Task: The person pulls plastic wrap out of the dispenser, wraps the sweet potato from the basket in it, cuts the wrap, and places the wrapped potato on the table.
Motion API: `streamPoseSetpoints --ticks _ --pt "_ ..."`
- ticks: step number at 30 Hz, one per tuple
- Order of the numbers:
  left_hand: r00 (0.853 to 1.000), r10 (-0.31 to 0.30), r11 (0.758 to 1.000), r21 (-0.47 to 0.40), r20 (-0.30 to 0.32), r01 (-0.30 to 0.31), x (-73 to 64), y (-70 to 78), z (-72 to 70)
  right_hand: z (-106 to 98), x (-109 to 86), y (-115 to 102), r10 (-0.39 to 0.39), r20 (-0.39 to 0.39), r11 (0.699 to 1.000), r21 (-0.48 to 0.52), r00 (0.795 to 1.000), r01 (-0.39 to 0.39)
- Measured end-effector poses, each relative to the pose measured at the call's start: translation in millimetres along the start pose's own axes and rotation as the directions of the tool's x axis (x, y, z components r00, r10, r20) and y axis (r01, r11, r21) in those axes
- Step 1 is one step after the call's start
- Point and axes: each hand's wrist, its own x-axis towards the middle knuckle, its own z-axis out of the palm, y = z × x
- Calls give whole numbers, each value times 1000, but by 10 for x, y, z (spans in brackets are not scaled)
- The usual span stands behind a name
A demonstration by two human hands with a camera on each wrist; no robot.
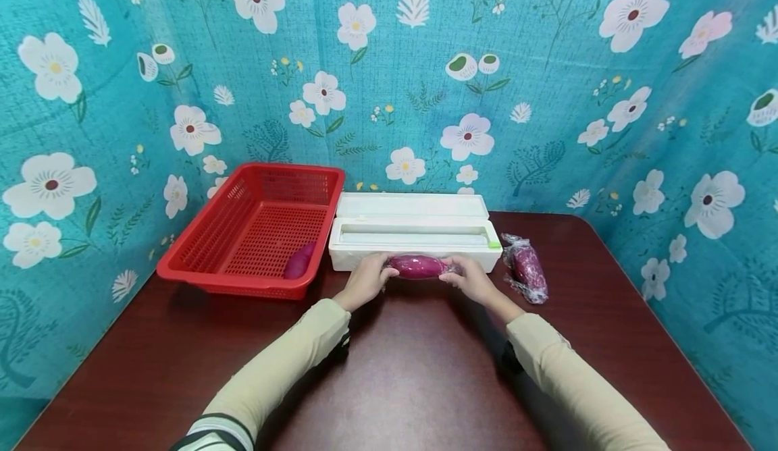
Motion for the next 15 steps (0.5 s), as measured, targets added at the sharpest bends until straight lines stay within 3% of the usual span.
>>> streamPoseSetpoints --ticks 4,8,9,11,15 --pt "1000 -16 1000 -25 8 16 31 -8 0 -10 33 25 -10 10 1000 -9 1000 10" --pt "998 -46 990 -130 31 50 52 -36 16 -6 52 95 -40 6 999 2 999 40" --pt "998 -49 987 -149 35 54 55 -42 19 14 73 223 -80 1 996 27 997 80" --pt "997 -64 980 -186 46 72 56 -52 24 27 81 264 -100 -6 994 40 995 101" --pt "995 -87 986 -141 44 92 61 -59 40 35 73 249 -97 -4 995 -6 995 97"
